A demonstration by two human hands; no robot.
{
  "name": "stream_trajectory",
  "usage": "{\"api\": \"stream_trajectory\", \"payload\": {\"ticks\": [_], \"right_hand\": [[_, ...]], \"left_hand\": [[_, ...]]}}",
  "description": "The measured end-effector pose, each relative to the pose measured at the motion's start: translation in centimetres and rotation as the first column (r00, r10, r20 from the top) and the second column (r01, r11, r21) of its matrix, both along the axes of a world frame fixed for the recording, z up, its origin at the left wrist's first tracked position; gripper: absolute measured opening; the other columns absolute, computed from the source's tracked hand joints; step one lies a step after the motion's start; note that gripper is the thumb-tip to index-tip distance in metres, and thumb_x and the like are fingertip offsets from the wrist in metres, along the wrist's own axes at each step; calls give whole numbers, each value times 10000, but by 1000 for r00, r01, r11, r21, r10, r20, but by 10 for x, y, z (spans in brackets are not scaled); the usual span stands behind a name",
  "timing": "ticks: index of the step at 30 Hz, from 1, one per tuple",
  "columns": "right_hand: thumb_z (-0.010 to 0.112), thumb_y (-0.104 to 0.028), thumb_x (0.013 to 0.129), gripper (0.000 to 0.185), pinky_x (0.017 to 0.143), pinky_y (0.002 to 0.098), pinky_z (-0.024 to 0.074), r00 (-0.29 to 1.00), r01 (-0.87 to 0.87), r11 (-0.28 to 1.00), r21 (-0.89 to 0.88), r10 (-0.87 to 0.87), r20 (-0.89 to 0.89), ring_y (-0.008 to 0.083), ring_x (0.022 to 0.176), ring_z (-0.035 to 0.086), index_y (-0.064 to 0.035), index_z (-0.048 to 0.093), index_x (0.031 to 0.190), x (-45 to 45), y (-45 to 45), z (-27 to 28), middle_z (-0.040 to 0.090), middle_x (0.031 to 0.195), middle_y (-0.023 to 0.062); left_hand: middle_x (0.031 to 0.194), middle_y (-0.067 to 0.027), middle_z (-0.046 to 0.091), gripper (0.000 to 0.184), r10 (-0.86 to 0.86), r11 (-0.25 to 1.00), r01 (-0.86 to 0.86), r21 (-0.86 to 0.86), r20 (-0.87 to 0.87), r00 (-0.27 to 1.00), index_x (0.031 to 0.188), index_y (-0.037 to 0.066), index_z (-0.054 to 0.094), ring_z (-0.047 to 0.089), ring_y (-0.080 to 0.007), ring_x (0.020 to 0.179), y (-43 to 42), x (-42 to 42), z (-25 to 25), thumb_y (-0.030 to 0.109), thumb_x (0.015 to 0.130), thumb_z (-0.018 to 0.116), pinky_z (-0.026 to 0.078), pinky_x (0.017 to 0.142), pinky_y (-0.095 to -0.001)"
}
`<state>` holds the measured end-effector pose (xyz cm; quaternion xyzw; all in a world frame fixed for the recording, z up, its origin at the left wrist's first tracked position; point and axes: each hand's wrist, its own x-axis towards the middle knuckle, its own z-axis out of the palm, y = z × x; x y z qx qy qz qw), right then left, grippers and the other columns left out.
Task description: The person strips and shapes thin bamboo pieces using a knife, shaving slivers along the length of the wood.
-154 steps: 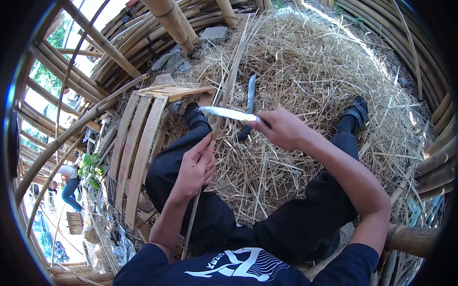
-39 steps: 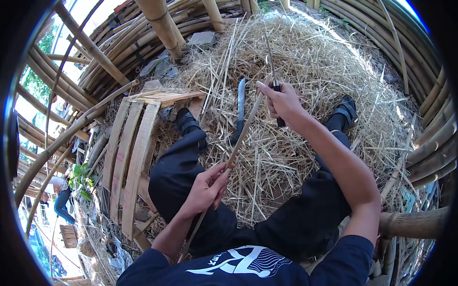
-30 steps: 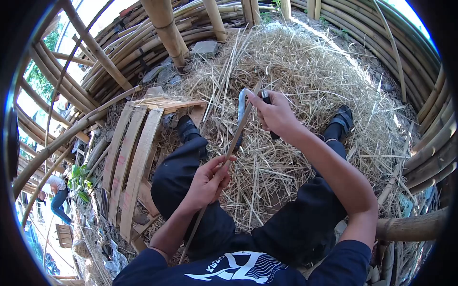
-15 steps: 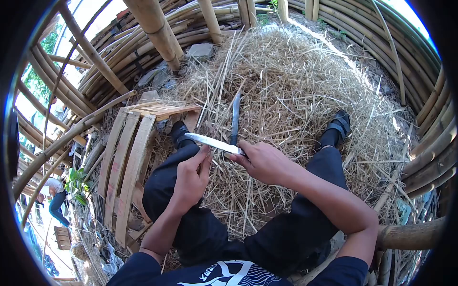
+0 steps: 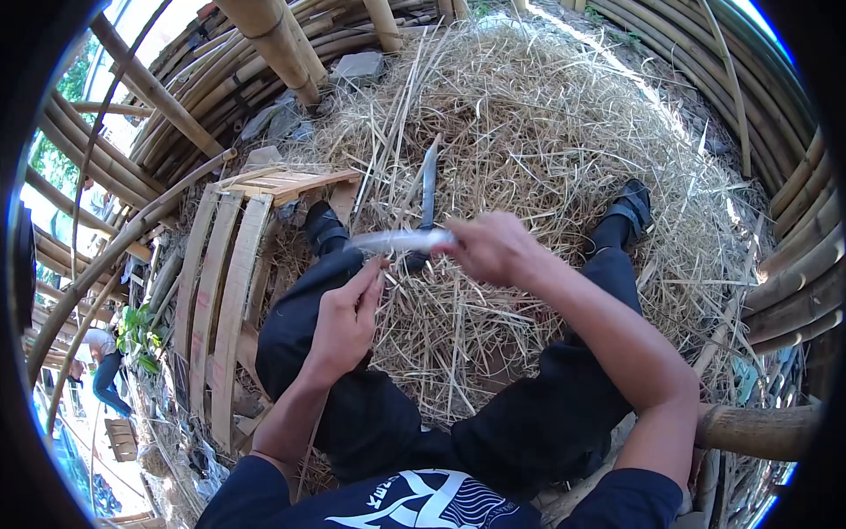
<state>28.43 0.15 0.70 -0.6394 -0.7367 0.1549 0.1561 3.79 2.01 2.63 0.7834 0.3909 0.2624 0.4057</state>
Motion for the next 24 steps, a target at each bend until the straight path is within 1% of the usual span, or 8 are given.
{"api": "stream_trajectory", "payload": {"ticks": [2,4,7,12,14,17,20,24], "right_hand": [[437,-418,965,406,568,438,454,933,351,929,-113,-358,-41,325,594,591,-54,602,896,29,10,10,575,621,174],[431,-430,970,456,618,439,454,720,658,752,23,-620,-312,345,654,597,-22,611,874,100,18,-34,594,682,203],[412,-449,978,520,623,450,429,692,718,664,211,-713,-110,344,631,565,12,596,824,109,-5,-18,585,689,200],[432,-436,979,512,567,444,390,803,568,816,102,-524,-284,326,538,497,23,563,792,50,-5,5,533,591,166],[459,-418,974,478,512,420,379,813,416,907,-70,-405,-418,306,480,468,16,575,812,31,-1,9,510,560,153],[471,-398,971,450,490,421,388,874,247,962,-113,-272,-402,315,468,488,15,591,837,-4,-6,25,520,557,157],[449,-414,965,441,545,469,445,968,-16,1000,-6,14,-249,388,560,574,-16,614,869,-18,-10,13,564,572,190],[448,-422,957,422,569,467,470,997,-64,998,4,64,-37,383,569,587,-46,622,878,-21,-9,12,574,588,191]], "left_hand": [[611,-33,397,246,13,996,-15,-89,-23,1000,1172,-18,572,351,-61,557,-3,-9,-1,53,950,494,321,486,-257],[622,8,388,273,-31,991,24,-132,-56,998,1208,2,568,336,-48,559,-9,-20,-3,45,950,490,307,487,-237],[631,64,368,284,-44,978,46,-203,15,999,1229,24,571,309,-25,551,-8,-19,-10,64,962,484,277,486,-204],[618,88,327,300,-67,917,94,-387,82,994,1265,42,551,295,-1,526,-5,-10,-7,97,985,460,249,467,-195],[622,88,338,296,-92,915,136,-379,133,987,1261,47,557,292,-1,527,-5,-7,-12,99,985,463,244,469,-191],[630,88,351,299,-46,916,92,-390,128,991,1266,47,552,299,1,530,-6,-7,-9,101,986,463,249,471,-188],[633,87,358,301,-6,913,60,-404,134,991,1270,44,546,303,2,531,-4,-10,-8,103,987,462,253,472,-189],[635,87,360,299,3,944,34,-329,111,994,1268,44,547,304,4,532,-4,-11,-16,109,987,468,253,472,-186]]}}
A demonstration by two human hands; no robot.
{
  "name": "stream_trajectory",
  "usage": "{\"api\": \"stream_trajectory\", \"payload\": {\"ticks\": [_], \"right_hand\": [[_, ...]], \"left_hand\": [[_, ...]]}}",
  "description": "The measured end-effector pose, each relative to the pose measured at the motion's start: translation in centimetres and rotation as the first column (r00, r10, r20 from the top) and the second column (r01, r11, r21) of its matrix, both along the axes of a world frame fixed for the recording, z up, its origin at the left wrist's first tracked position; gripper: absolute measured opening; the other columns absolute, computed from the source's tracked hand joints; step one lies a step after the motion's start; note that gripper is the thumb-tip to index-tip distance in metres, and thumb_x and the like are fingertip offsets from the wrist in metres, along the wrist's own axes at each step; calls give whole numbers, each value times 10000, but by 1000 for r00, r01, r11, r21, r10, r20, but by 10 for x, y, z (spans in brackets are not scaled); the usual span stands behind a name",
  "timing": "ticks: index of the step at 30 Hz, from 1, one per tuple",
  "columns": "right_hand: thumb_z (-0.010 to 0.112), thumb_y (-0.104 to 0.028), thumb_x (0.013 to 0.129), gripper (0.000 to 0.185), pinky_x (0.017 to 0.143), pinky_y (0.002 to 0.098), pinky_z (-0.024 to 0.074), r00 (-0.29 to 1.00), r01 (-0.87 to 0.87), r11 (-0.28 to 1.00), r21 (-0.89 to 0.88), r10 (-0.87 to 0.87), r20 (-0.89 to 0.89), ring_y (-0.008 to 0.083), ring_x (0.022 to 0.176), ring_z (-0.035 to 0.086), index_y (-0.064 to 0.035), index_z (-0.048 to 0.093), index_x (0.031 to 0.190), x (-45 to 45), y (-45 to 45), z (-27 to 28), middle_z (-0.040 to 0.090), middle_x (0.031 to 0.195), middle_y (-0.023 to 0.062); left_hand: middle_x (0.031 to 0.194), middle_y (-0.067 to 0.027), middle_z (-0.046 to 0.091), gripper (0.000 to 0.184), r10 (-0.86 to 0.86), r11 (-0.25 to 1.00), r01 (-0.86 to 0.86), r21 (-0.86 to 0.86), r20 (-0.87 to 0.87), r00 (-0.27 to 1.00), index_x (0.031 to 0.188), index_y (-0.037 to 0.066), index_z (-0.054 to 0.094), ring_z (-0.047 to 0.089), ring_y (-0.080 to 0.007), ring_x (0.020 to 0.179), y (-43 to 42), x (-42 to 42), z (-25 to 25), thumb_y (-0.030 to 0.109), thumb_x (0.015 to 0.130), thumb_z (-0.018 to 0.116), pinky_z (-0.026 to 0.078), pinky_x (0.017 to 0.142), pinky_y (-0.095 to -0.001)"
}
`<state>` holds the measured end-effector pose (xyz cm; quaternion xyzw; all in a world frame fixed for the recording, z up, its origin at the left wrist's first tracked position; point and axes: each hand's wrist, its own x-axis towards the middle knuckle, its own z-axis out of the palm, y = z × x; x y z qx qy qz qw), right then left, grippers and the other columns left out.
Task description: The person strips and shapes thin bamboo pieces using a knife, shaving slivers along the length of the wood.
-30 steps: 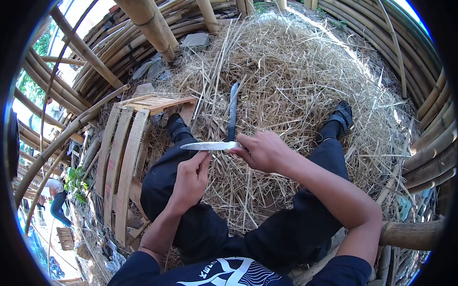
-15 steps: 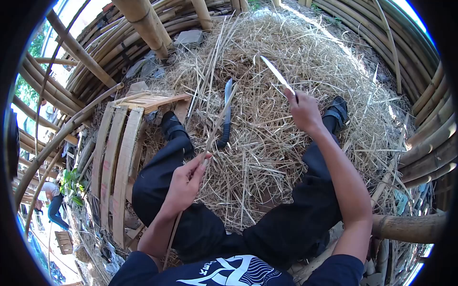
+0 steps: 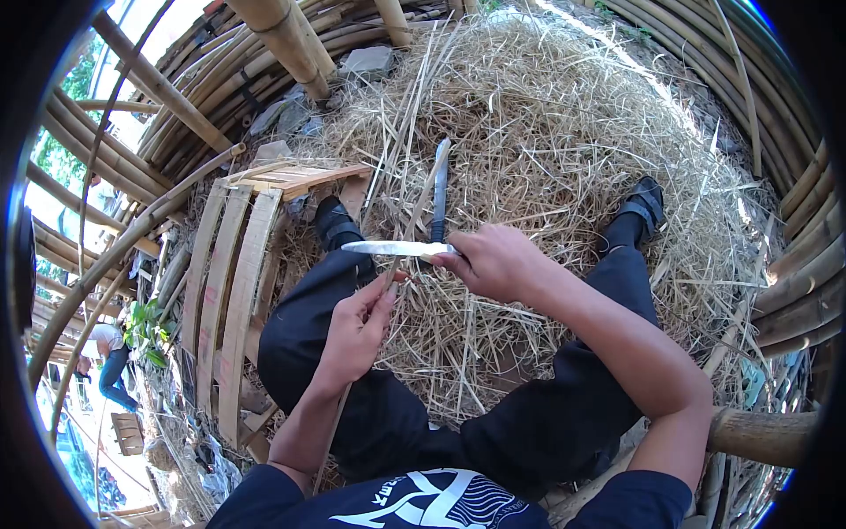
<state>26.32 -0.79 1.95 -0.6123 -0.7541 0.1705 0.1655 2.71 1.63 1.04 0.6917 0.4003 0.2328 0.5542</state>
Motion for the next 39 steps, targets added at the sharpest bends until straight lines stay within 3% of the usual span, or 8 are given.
{"api": "stream_trajectory", "payload": {"ticks": [6,8,13,18,30,32,34,39], "right_hand": [[386,-435,975,497,634,433,497,812,557,800,-223,-581,-54,286,642,642,-14,623,862,91,42,-21,618,684,190],[334,-477,984,586,600,424,466,689,724,688,47,-725,7,257,631,620,0,612,789,144,31,-28,605,660,167],[382,-551,960,606,498,371,343,698,594,795,-120,-584,-415,131,497,431,-29,576,721,103,6,-20,418,530,25],[526,-446,943,420,359,218,230,279,218,881,-419,-468,-839,29,391,319,-40,583,850,22,6,22,373,515,-72],[582,-282,938,290,353,220,207,69,589,702,-400,-537,-841,22,374,282,-54,540,765,40,20,22,357,518,-78],[545,-323,957,315,355,212,205,67,564,719,-405,-529,-846,21,367,269,-47,558,804,42,15,19,348,521,-78],[497,-394,970,374,369,223,228,470,466,834,-295,-516,-716,18,389,287,-47,572,852,41,6,18,342,532,-78],[441,-409,975,437,560,454,405,931,236,971,-27,-234,-281,332,563,548,-1,567,880,5,-20,15,537,597,147]], "left_hand": [[643,89,361,269,-75,993,71,-98,-37,996,1227,40,568,307,6,522,-10,-11,2,114,983,484,249,458,-190],[632,95,337,269,-97,988,99,-121,18,995,1233,38,558,296,8,506,-12,-14,2,112,988,473,234,443,-187],[587,105,293,307,-48,950,90,-299,144,988,1288,28,494,275,14,449,-5,-2,8,140,1010,428,217,404,-170],[576,81,312,323,-112,825,247,-509,282,953,1299,34,485,284,4,410,-10,1,17,174,1014,424,250,365,-169],[655,10,497,318,-152,858,216,-467,172,973,1234,9,523,435,-17,405,-20,11,8,215,998,473,343,373,-159],[644,15,482,312,-177,841,237,-487,165,970,1225,-4,519,414,-10,398,-15,11,8,204,997,474,308,358,-161],[631,27,452,312,-139,860,206,-468,174,975,1243,11,517,374,-2,388,-16,14,7,197,997,473,278,346,-164],[660,55,461,275,83,916,11,-401,216,973,1213,17,562,380,-5,530,-11,12,10,153,977,520,305,460,-171]]}}
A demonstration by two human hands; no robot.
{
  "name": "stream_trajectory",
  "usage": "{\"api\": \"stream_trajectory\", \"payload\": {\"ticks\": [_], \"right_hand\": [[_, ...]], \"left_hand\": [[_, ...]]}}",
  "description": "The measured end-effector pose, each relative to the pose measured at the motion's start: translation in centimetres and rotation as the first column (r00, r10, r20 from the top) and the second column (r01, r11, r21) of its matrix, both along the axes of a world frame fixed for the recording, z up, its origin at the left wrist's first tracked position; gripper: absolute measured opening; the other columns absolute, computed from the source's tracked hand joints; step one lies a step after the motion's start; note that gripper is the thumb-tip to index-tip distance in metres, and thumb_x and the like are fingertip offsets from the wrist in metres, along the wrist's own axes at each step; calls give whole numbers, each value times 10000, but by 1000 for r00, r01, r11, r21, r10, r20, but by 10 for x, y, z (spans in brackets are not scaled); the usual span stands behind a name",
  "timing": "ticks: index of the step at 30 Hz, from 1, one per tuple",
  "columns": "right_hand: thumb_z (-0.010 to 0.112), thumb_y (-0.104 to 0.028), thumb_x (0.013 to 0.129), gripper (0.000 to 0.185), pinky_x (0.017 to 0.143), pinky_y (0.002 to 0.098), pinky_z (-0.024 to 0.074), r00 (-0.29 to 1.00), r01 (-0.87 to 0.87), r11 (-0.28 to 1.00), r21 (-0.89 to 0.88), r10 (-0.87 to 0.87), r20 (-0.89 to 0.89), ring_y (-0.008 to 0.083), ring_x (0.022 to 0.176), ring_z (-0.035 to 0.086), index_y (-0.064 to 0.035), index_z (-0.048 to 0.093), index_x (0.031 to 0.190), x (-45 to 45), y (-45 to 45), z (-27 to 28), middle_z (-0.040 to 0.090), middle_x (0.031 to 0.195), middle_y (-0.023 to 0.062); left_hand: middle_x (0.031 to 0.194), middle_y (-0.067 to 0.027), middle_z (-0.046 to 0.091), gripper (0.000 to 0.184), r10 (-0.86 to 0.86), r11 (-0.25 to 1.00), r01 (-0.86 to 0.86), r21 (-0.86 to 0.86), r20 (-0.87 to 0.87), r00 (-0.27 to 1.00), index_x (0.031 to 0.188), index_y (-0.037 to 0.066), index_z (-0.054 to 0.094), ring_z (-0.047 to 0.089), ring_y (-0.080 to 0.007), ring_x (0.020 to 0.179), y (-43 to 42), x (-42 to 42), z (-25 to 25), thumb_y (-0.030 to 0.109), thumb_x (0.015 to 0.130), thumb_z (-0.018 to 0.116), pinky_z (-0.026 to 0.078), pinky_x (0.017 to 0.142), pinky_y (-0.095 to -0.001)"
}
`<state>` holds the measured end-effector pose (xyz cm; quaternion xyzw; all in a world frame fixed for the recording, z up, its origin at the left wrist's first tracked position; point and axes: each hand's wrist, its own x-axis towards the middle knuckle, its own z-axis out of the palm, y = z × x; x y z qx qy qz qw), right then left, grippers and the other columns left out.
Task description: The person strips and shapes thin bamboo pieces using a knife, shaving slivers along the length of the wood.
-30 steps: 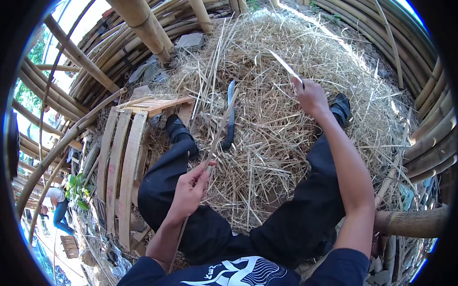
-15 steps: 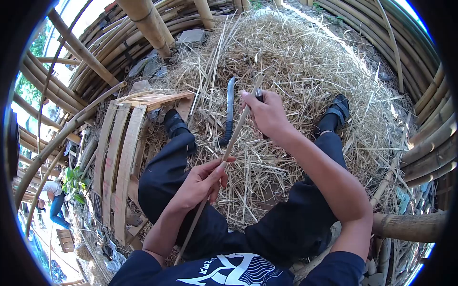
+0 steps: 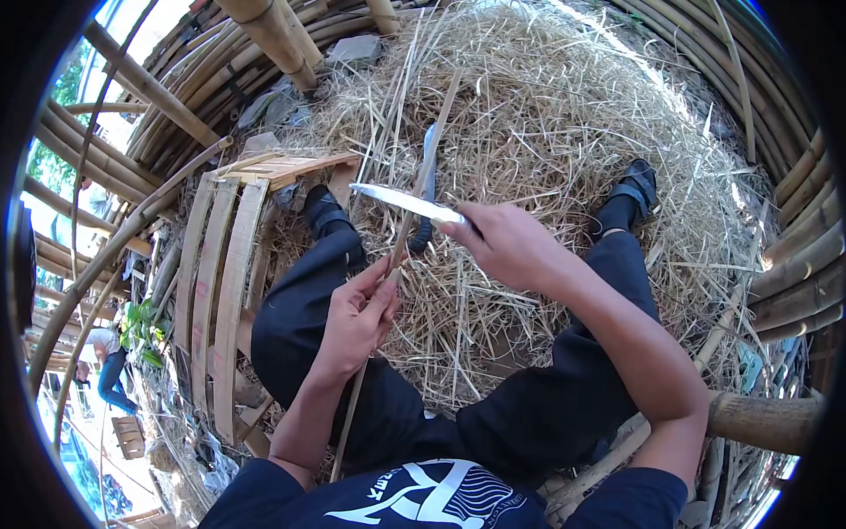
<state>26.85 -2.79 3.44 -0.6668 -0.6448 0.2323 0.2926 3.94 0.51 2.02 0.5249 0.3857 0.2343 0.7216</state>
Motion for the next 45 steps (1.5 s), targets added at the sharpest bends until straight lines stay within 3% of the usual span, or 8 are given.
{"api": "stream_trajectory", "payload": {"ticks": [10,14,21,23,27,31,41,45], "right_hand": [[434,-382,969,393,608,502,439,974,-175,973,-152,194,120,401,654,584,-26,554,853,-17,-1,-9,578,643,202],[445,-362,968,388,588,475,441,957,-204,974,-102,221,189,368,634,586,-27,589,835,1,7,-21,576,637,198],[407,-427,987,513,517,391,386,846,533,846,-17,-531,54,202,509,478,7,581,775,110,28,-48,535,592,96],[401,-435,991,519,470,363,345,872,455,874,171,-476,116,157,483,439,0,564,759,112,21,-57,518,582,66],[444,-350,993,418,451,340,335,983,153,983,-106,-162,-82,123,465,408,-5,595,813,45,11,-17,475,539,33],[456,-379,972,434,536,430,422,981,-194,963,-188,194,-15,315,511,539,2,605,827,-9,10,-2,542,567,165],[472,-417,948,423,588,484,444,963,-266,956,-122,268,-4,397,624,579,-43,618,817,-19,6,-16,581,623,193],[456,-460,946,445,555,458,430,916,-287,947,-146,315,246,359,610,585,-70,628,820,1,19,-31,574,604,159]], "left_hand": [[665,65,442,303,10,1000,-10,-29,-2,1000,1254,12,559,367,-12,563,-3,-5,-12,104,967,528,304,486,-187],[691,48,484,335,41,974,-9,227,-133,990,1282,1,541,391,-22,591,-6,-11,-19,92,960,532,328,512,-195],[731,41,504,339,-3,992,9,126,-48,999,1279,-24,532,419,-31,631,-7,-17,-17,90,959,531,359,545,-196],[649,81,368,327,-2,982,18,189,-87,996,1294,9,511,310,5,528,-2,-14,-24,106,982,496,242,452,-177],[696,69,396,392,0,996,7,93,-76,997,1357,11,459,345,-16,596,2,-11,-11,108,979,497,293,512,-184],[676,75,377,437,-2,996,5,92,-33,999,1411,72,404,324,-8,571,0,-7,-6,88,981,479,283,487,-178],[607,64,298,413,-27,956,62,-286,124,992,1408,146,398,261,-7,411,6,-18,-1,138,998,452,221,340,-166],[612,67,293,435,-55,932,93,-349,115,992,1424,149,375,248,-7,400,6,-18,-5,152,996,458,218,329,-169]]}}
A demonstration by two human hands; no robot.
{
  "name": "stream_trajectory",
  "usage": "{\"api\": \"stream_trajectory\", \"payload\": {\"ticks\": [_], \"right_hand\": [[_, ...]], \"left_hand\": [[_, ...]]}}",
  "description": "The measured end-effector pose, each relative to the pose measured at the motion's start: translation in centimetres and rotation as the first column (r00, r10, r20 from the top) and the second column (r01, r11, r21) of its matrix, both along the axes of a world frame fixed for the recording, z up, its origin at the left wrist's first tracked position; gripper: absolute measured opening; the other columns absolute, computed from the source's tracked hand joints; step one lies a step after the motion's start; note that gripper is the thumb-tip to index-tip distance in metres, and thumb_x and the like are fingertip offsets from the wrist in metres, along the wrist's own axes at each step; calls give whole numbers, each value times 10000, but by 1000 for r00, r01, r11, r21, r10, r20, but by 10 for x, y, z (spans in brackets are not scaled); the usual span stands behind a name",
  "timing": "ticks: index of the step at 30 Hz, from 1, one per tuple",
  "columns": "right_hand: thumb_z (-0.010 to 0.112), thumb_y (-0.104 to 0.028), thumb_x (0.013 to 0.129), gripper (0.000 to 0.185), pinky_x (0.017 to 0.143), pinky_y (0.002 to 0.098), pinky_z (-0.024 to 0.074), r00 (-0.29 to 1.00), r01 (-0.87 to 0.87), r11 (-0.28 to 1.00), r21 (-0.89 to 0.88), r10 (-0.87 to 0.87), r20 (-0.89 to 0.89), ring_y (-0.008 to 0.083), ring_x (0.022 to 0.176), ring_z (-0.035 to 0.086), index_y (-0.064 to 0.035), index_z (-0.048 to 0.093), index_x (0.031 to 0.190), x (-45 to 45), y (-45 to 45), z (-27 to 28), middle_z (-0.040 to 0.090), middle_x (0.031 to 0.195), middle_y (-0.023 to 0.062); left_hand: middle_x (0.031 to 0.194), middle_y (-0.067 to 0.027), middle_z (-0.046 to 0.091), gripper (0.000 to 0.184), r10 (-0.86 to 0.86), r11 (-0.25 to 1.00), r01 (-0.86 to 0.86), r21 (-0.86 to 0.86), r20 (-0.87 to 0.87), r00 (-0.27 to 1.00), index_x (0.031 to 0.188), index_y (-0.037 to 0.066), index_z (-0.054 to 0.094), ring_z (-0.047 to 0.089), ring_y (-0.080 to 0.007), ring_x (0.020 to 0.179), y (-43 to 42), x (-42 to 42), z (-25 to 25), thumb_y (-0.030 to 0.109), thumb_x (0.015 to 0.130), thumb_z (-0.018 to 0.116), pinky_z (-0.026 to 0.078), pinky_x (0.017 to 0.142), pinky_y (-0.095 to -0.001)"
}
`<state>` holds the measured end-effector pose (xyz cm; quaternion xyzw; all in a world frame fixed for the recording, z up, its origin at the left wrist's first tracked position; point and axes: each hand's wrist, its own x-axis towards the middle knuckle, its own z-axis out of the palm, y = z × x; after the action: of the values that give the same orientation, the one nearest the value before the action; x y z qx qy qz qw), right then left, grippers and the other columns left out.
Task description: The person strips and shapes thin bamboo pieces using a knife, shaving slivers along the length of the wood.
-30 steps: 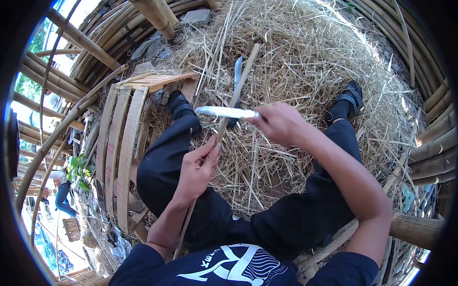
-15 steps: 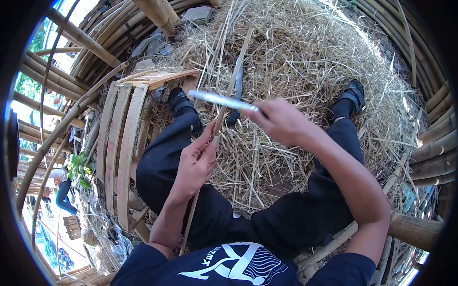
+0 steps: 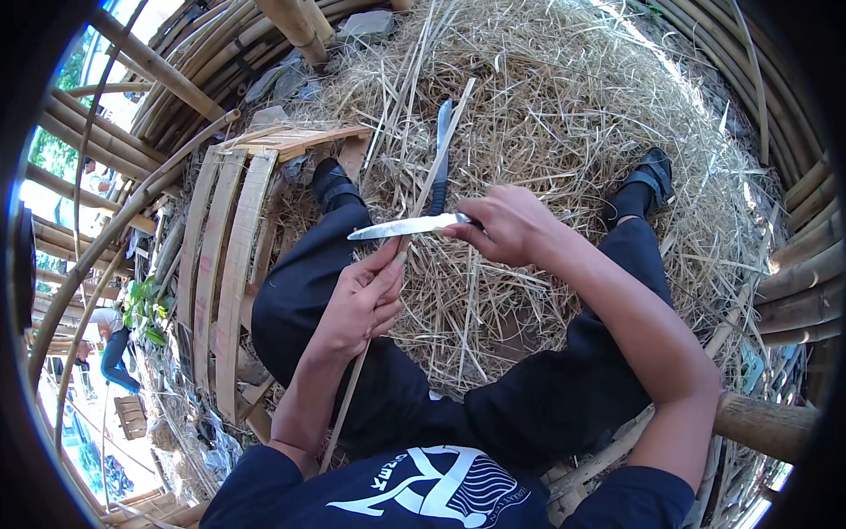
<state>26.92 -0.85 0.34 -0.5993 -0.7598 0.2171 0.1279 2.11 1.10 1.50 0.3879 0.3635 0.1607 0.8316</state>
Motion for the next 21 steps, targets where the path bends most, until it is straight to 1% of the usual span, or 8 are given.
{"api": "stream_trajectory", "payload": {"ticks": [4,7,9,12,13,16,20,21], "right_hand": [[459,-493,938,482,585,437,434,885,465,885,-29,-464,40,304,553,538,-59,626,808,58,23,-4,574,602,141],[445,-395,966,431,609,425,442,874,439,888,141,-458,165,302,599,561,-40,622,797,94,16,-8,592,649,161],[424,-304,970,378,649,440,466,760,635,768,83,-641,109,318,686,609,-32,631,810,109,14,-18,609,704,187],[393,-409,977,506,727,481,482,371,916,368,156,-928,11,392,802,620,13,627,826,191,-2,-16,638,814,246],[380,-445,977,545,718,484,477,368,917,356,183,-929,-35,393,801,624,17,620,815,187,-8,-9,637,801,249],[393,-480,975,573,592,441,452,522,838,481,257,-843,-126,304,628,604,11,588,755,162,-19,-16,615,681,183],[455,-454,970,512,432,336,331,771,587,810,-8,-561,-301,113,451,381,-3,608,783,87,-16,12,485,541,36],[447,-453,972,517,451,352,357,823,512,858,-47,-506,-260,146,456,418,5,615,801,68,-15,18,500,543,60]], "left_hand": [[614,72,294,454,-2,998,1,56,21,1000,1442,157,348,244,-3,400,-1,-9,10,148,999,448,209,331,-166],[613,77,291,470,-80,997,80,0,33,996,1457,162,320,245,-2,400,-6,-16,9,142,1002,437,206,330,-164],[607,79,281,470,-138,990,138,34,13,990,1461,163,311,241,-4,396,-9,-15,12,136,1005,425,222,332,-160],[600,77,274,470,-174,984,174,38,-22,985,1463,160,304,242,-7,393,-7,-29,21,127,1007,416,236,337,-159],[597,84,277,454,-129,990,130,48,-8,992,1451,158,332,243,-5,408,-3,-33,17,121,1007,419,226,351,-163],[587,92,281,439,-74,994,74,75,-4,997,1439,151,361,245,-1,422,-5,-21,15,111,1006,423,218,367,-167],[579,96,280,451,-73,987,76,141,-21,997,1441,140,355,249,4,422,-5,-14,11,109,999,442,221,374,-167],[578,96,283,459,-80,981,85,174,-31,996,1444,138,348,251,6,422,-5,-14,6,105,997,445,222,375,-169]]}}
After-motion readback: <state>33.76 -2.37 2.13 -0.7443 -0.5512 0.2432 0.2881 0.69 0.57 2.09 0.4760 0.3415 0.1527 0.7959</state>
